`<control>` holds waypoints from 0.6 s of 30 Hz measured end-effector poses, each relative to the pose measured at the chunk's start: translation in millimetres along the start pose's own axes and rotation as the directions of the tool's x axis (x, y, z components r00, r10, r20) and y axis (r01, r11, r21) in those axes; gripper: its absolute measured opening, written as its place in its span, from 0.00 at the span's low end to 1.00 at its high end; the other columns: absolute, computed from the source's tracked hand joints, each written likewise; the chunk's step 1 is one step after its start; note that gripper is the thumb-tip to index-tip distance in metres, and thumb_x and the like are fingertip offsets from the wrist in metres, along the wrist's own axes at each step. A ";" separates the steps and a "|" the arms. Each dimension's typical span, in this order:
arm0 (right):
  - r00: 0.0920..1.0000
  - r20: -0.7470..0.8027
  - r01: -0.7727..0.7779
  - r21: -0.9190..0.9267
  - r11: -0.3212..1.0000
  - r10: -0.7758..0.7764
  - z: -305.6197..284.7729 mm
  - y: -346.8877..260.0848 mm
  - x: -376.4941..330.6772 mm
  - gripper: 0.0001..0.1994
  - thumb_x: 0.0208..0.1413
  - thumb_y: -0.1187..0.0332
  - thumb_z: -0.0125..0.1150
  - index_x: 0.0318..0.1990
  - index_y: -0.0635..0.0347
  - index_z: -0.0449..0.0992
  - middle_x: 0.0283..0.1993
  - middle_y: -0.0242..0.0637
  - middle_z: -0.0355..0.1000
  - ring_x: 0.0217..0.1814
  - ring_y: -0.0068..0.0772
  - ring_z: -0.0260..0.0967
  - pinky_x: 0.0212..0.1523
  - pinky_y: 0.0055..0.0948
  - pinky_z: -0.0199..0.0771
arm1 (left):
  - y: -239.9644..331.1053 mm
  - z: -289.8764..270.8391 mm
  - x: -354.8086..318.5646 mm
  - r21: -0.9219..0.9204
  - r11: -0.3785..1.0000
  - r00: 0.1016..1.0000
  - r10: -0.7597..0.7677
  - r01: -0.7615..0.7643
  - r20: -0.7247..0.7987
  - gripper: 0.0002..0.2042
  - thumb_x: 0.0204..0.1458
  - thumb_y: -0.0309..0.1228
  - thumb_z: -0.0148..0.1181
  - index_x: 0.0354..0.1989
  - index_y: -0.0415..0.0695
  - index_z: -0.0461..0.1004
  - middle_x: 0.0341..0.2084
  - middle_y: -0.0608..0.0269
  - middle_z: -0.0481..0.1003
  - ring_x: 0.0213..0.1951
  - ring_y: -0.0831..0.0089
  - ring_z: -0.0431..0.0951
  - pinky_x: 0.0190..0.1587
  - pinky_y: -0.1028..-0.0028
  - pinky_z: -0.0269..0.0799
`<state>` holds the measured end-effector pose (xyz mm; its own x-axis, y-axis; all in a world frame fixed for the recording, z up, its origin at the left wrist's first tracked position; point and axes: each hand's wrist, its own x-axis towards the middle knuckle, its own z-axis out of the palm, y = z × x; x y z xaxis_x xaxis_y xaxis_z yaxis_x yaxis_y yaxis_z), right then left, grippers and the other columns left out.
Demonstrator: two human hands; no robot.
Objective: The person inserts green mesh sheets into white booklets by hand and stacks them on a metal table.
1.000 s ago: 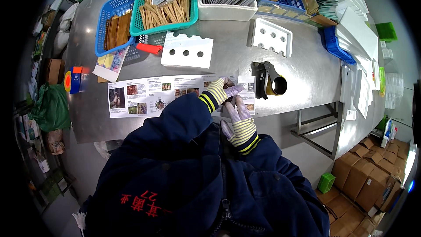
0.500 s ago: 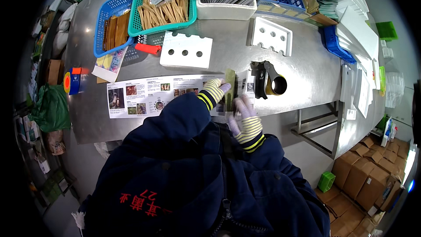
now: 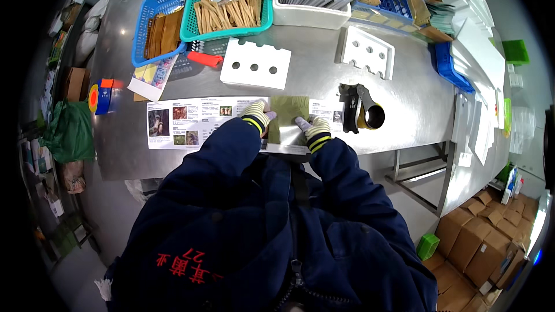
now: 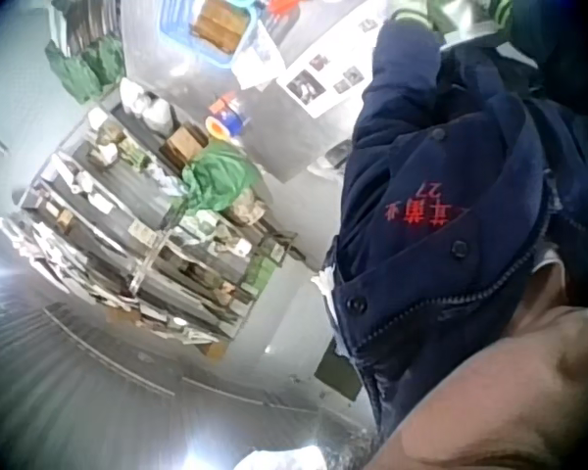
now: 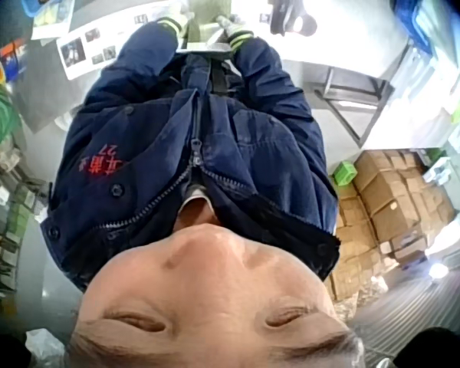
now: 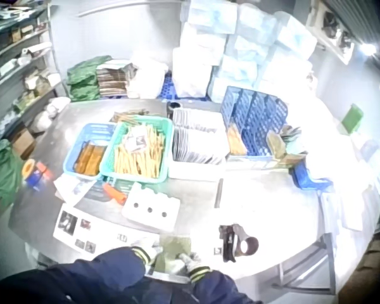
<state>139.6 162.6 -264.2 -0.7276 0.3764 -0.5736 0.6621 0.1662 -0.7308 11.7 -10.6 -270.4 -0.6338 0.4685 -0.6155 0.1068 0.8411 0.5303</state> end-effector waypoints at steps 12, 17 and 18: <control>0.776 -0.098 0.608 -0.145 0.780 -0.623 -38.2 -161.1 -92.4 0.13 0.57 0.60 0.53 0.32 0.62 0.74 0.20 0.47 0.68 0.24 0.47 0.68 0.25 0.37 0.65 | 110.4 -139.0 -102.7 -0.024 0.633 0.614 0.741 -0.774 -0.271 0.18 0.55 0.44 0.51 0.33 0.39 0.75 0.26 0.55 0.75 0.31 0.60 0.75 0.37 0.70 0.69; 0.826 0.336 0.563 -0.526 0.637 -0.452 -54.9 -103.9 -57.8 0.23 0.59 0.50 0.45 0.37 0.64 0.73 0.29 0.45 0.73 0.32 0.43 0.72 0.33 0.35 0.70 | 90.5 -183.8 -118.3 -0.107 0.761 0.671 0.486 -0.640 -0.560 0.13 0.52 0.38 0.57 0.32 0.38 0.75 0.24 0.58 0.75 0.28 0.71 0.74 0.33 0.74 0.68; 0.846 0.351 0.516 -0.730 0.448 -0.402 -57.2 -114.1 -46.5 0.20 0.59 0.52 0.47 0.38 0.63 0.74 0.32 0.46 0.73 0.33 0.46 0.71 0.35 0.35 0.70 | 88.7 -188.5 -122.8 -0.104 0.787 0.671 0.440 -0.608 -0.597 0.13 0.51 0.37 0.58 0.32 0.38 0.76 0.23 0.58 0.75 0.28 0.70 0.75 0.33 0.74 0.68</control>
<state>108.2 178.3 -133.0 -0.9445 -0.0688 -0.3213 0.0519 0.9342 -0.3529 -45.4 -44.5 -37.8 -0.8354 0.5232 0.1683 0.3900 0.3487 0.8522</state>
